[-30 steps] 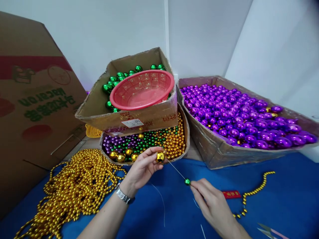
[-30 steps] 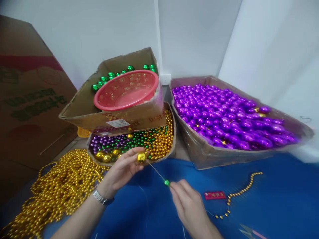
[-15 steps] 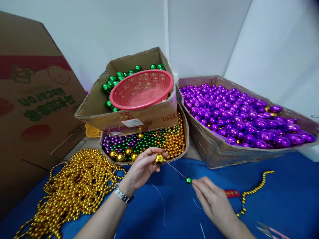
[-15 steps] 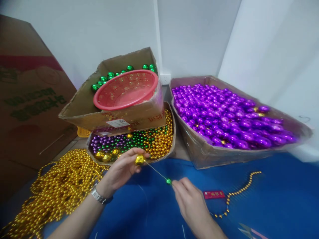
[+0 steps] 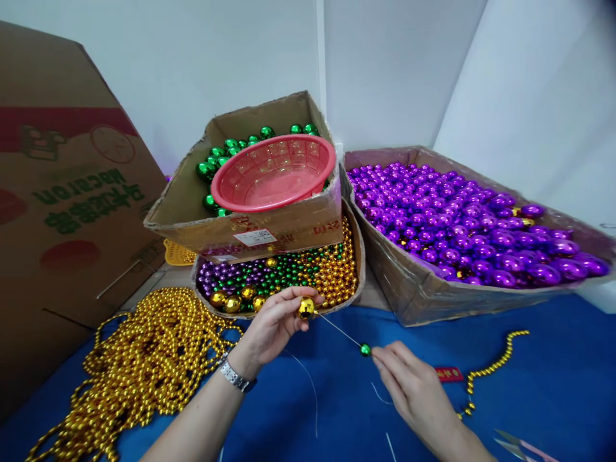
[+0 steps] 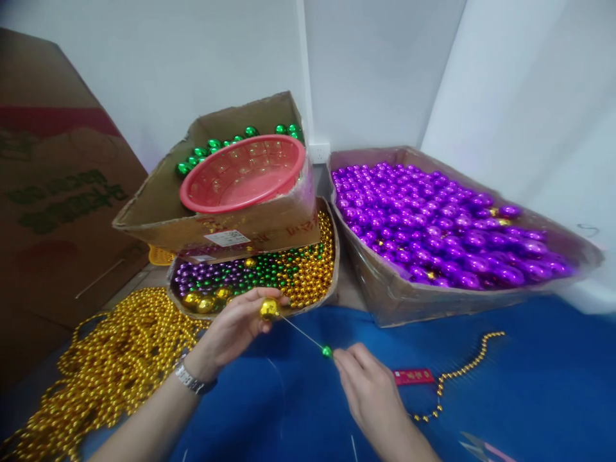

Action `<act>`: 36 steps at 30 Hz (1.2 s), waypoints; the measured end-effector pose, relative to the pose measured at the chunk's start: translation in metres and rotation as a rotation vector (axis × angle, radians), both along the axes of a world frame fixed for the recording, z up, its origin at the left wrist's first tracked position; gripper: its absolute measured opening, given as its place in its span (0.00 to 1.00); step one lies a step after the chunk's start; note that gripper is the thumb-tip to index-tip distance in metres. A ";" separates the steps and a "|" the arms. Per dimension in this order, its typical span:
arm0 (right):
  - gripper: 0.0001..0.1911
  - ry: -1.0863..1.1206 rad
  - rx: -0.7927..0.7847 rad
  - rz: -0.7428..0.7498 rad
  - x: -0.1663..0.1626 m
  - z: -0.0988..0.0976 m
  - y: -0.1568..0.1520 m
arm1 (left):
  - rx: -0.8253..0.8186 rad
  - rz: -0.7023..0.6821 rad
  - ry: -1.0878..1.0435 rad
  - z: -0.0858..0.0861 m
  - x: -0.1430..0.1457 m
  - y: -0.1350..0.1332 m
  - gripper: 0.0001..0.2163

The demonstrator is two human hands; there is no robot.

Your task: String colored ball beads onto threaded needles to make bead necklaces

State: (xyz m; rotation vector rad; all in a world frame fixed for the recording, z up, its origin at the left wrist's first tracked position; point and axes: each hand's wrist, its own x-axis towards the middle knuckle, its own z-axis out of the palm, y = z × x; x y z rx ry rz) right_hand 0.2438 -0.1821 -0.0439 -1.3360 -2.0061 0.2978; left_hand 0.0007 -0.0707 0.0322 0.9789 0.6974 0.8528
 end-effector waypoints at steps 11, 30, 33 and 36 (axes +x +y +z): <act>0.14 -0.013 0.003 -0.020 -0.007 -0.003 0.004 | 0.259 0.005 0.223 0.000 0.016 -0.022 0.15; 0.14 0.042 -0.020 0.011 -0.008 -0.006 0.004 | 0.058 0.012 0.065 -0.011 0.019 -0.034 0.14; 0.13 0.064 -0.016 0.012 -0.014 -0.004 0.005 | 0.040 -0.020 0.078 -0.016 0.023 -0.036 0.14; 0.12 0.108 -0.001 0.012 -0.021 -0.003 0.007 | 0.041 -0.071 0.095 -0.022 0.027 -0.040 0.15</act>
